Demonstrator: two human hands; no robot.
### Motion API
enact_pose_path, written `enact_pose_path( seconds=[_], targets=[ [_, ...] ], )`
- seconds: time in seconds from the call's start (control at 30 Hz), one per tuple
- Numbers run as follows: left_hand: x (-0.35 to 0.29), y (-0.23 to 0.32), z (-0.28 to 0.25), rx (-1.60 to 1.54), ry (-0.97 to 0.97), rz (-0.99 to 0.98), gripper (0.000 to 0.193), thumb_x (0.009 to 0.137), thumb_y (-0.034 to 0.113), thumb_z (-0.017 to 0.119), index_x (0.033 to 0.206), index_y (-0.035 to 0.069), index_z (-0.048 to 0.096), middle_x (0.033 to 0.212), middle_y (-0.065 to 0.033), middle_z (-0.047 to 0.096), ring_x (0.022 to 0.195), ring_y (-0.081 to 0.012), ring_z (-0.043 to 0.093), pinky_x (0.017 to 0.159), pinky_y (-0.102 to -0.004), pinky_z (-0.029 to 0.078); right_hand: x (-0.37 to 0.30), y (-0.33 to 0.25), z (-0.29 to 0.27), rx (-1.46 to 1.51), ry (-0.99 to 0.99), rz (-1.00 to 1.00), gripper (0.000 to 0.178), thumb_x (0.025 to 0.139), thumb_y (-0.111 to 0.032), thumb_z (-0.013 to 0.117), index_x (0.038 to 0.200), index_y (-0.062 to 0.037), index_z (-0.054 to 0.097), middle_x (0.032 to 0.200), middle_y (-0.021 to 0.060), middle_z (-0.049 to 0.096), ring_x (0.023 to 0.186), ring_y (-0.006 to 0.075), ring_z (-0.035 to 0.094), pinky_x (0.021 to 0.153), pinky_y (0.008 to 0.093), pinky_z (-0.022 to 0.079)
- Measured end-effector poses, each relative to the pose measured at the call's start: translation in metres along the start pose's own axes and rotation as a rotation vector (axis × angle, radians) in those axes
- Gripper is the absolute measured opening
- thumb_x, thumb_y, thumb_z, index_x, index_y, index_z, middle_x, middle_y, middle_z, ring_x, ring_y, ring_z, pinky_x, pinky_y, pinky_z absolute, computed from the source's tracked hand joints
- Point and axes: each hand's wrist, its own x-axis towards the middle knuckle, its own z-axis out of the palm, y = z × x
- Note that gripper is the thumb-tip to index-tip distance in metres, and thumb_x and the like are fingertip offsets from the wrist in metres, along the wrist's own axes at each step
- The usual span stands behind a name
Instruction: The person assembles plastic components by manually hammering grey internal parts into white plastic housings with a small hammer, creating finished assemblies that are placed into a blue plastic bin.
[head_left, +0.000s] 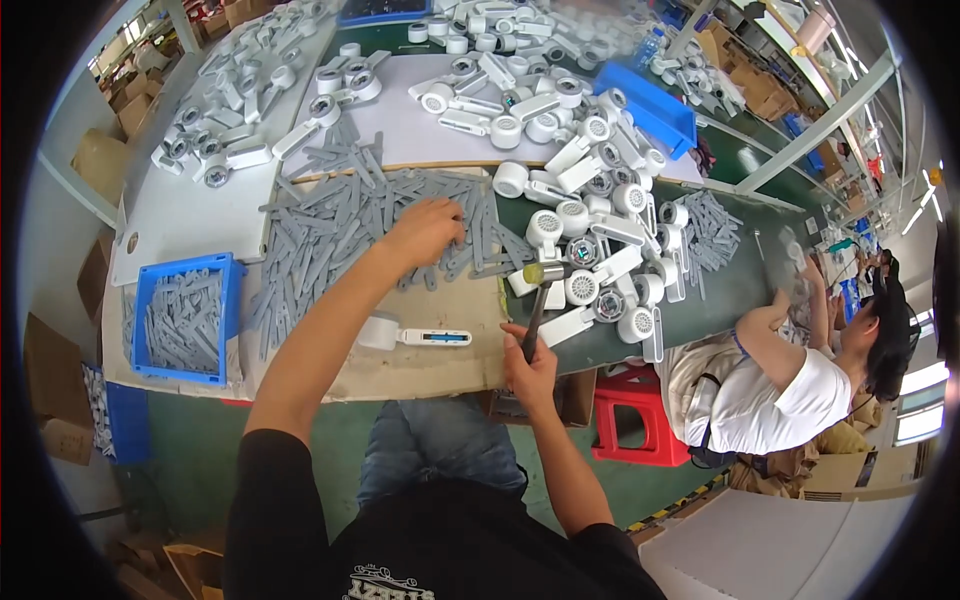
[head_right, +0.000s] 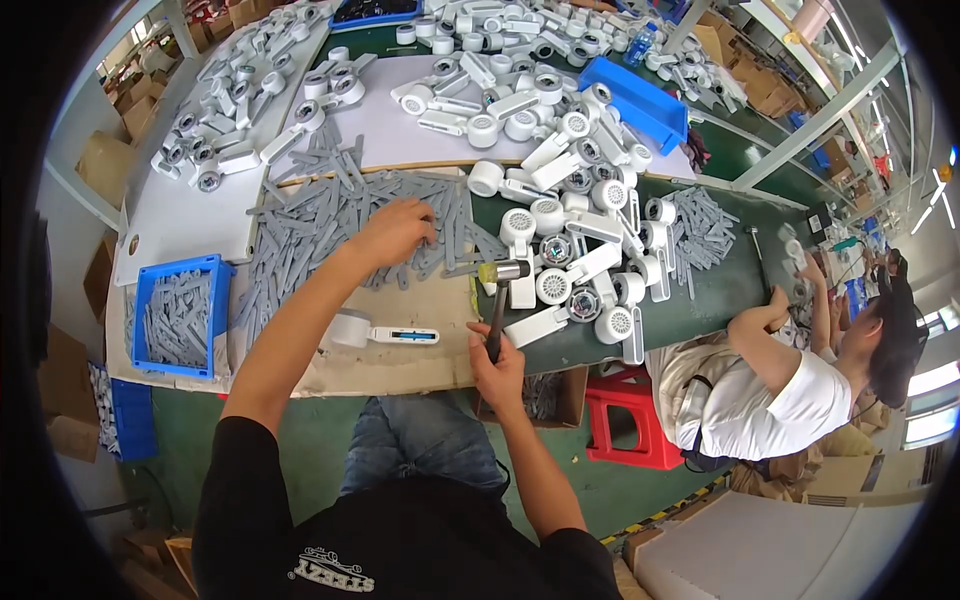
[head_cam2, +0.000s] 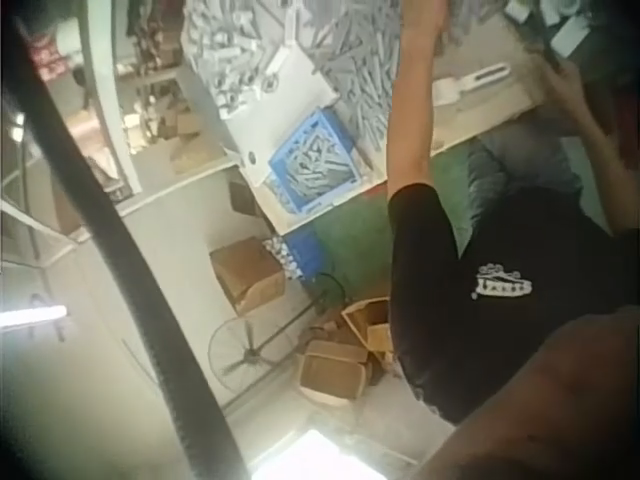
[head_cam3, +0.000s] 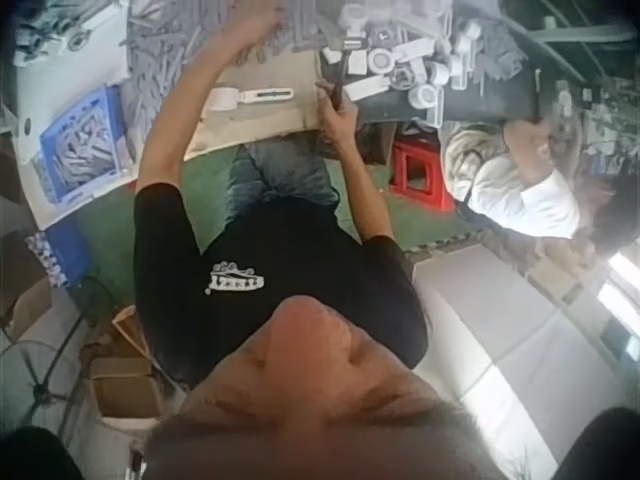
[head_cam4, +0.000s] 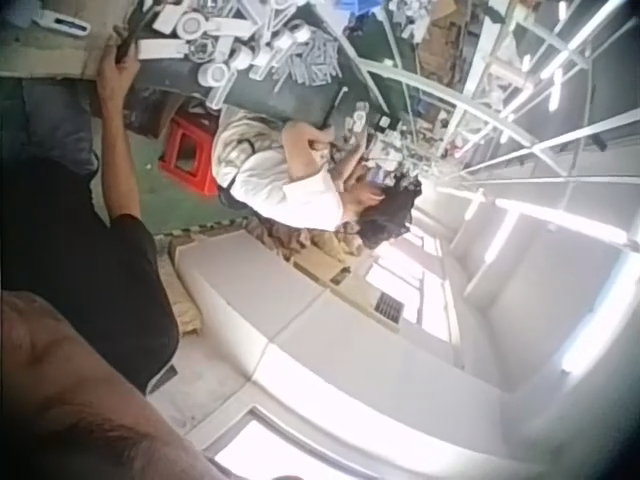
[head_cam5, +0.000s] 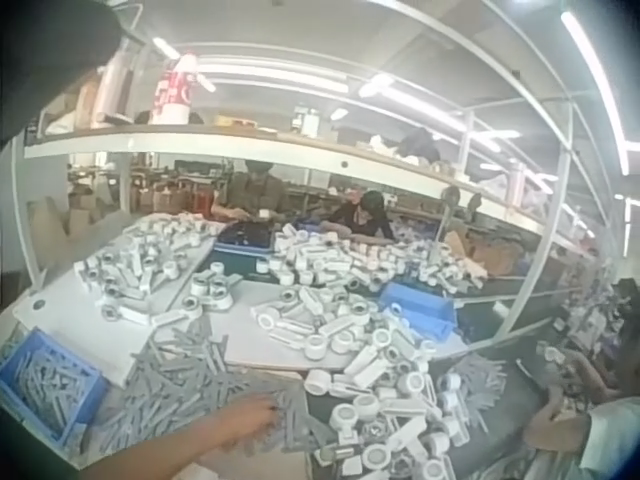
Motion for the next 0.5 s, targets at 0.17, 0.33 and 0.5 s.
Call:
enact_pose_path(
  seconds=[0.17,0.33,0.5],
  targets=[
    [0.0,-0.01,-0.016,0.022,0.138,0.096,0.011,0.081,0.009,0.074,0.091,0.013,0.076,0.113,-0.0042,0.068,0.115,-0.0274,0.058,0.099,-0.0409,0.046,0.001,-0.008,0.002,0.075,-0.002,0.067,0.024,0.102,-0.017,0.067,0.121,-0.0028,0.069,0.063,-0.0096,0.049,0.05,0.0002,0.041,0.044,0.022,0.028],
    [-0.037,0.063,-0.039,-0.778,0.538,-0.391,0.019,0.09,0.017,0.078,0.1,0.003,0.07,0.079,-0.0053,0.069,0.071,-0.0178,0.068,0.066,-0.0332,0.054,-0.003,-0.01,-0.007,-0.025,0.042,-0.012,0.03,0.102,-0.016,0.067,0.129,-0.004,0.067,0.076,-0.0059,0.057,0.063,0.0024,0.049,0.053,0.0225,0.039],
    [-0.135,0.124,0.008,-1.397,0.634,-0.64,0.021,0.092,0.002,0.074,0.107,0.003,0.059,0.091,-0.0062,0.068,0.075,-0.0141,0.068,0.067,-0.0279,0.057,-0.013,-0.013,0.044,-0.232,-0.085,-0.363,0.033,0.097,-0.023,0.073,0.125,-0.0045,0.07,0.088,0.0031,0.064,0.081,0.0075,0.056,0.073,0.0255,0.049]
  ],
)
